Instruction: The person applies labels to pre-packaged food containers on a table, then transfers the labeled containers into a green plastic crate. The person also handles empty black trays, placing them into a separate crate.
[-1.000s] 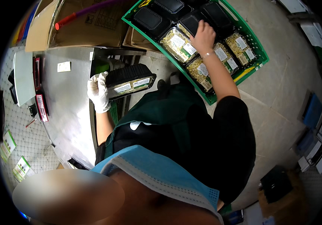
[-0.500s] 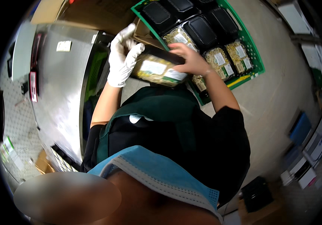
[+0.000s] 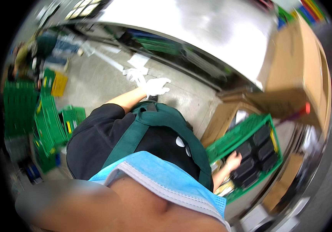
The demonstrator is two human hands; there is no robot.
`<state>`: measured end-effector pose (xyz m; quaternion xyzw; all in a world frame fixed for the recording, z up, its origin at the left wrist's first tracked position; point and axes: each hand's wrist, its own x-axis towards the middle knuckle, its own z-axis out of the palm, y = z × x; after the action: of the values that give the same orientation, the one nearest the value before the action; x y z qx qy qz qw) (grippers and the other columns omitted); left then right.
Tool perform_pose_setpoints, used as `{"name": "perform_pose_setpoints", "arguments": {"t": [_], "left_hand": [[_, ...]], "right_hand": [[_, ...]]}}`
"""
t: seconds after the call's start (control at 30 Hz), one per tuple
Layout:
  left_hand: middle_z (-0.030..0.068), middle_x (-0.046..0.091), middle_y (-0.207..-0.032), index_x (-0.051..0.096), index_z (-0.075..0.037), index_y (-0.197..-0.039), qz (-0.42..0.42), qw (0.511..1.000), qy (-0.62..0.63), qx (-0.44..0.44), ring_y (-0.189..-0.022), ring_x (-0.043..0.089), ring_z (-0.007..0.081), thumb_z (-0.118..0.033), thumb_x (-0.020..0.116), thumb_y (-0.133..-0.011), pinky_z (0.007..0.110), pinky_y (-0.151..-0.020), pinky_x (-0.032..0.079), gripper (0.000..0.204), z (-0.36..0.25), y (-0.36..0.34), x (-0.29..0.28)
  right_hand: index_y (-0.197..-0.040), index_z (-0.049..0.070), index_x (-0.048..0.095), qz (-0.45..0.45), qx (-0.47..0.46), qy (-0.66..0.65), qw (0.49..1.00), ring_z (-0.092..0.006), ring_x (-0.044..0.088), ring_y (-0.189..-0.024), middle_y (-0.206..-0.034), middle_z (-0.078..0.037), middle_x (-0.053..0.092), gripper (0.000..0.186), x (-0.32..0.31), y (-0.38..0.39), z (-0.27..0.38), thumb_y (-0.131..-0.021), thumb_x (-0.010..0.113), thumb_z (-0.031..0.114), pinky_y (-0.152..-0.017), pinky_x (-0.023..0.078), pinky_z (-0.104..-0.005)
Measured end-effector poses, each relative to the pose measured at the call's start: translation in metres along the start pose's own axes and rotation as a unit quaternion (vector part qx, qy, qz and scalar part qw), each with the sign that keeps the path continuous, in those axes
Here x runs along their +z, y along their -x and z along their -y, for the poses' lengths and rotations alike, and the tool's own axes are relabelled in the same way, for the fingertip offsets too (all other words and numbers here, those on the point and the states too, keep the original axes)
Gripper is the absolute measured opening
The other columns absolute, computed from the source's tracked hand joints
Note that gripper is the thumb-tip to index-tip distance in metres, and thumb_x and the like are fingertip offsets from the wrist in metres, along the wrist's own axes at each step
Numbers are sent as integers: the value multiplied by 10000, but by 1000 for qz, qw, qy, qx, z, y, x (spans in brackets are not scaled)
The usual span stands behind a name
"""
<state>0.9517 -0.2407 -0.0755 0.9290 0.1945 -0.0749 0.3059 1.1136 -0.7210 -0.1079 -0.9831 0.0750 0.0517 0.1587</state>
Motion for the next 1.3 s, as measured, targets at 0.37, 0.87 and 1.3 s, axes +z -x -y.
{"name": "perform_pose_setpoints", "arguments": {"t": [0.37, 0.87, 1.3], "left_hand": [[165, 523, -1001, 491, -33, -1002, -133, 913, 139, -359, -941, 498, 299, -342, 527, -731, 347, -791, 396, 413, 264, 194, -65], [124, 550, -912, 493, 0, -1042, -435, 484, 466, -599, -900, 499, 214, -218, 553, -750, 292, -775, 393, 369, 342, 240, -37], [27, 514, -848, 470, -31, -1072, -483, 626, 560, -247, -679, 479, 77, -203, 566, -763, 225, -595, 418, 367, 496, 24, -419]], "right_hand": [[-1011, -21, 483, 147, -510, -253, 809, -239, 525, -888, -972, -152, 530, 348, 98, 107, 523, -774, 544, 226, -778, 402, -301], [-844, -36, 551, 290, -475, -298, 776, -259, 573, -778, -793, -185, 586, 395, 334, 214, 1155, -682, 535, 324, -728, 420, -304], [-1020, -55, 421, 268, -260, -259, 891, -334, 492, -970, -1030, -255, 492, 431, 316, 275, 1214, -782, 433, 304, -828, 387, -361]]}}
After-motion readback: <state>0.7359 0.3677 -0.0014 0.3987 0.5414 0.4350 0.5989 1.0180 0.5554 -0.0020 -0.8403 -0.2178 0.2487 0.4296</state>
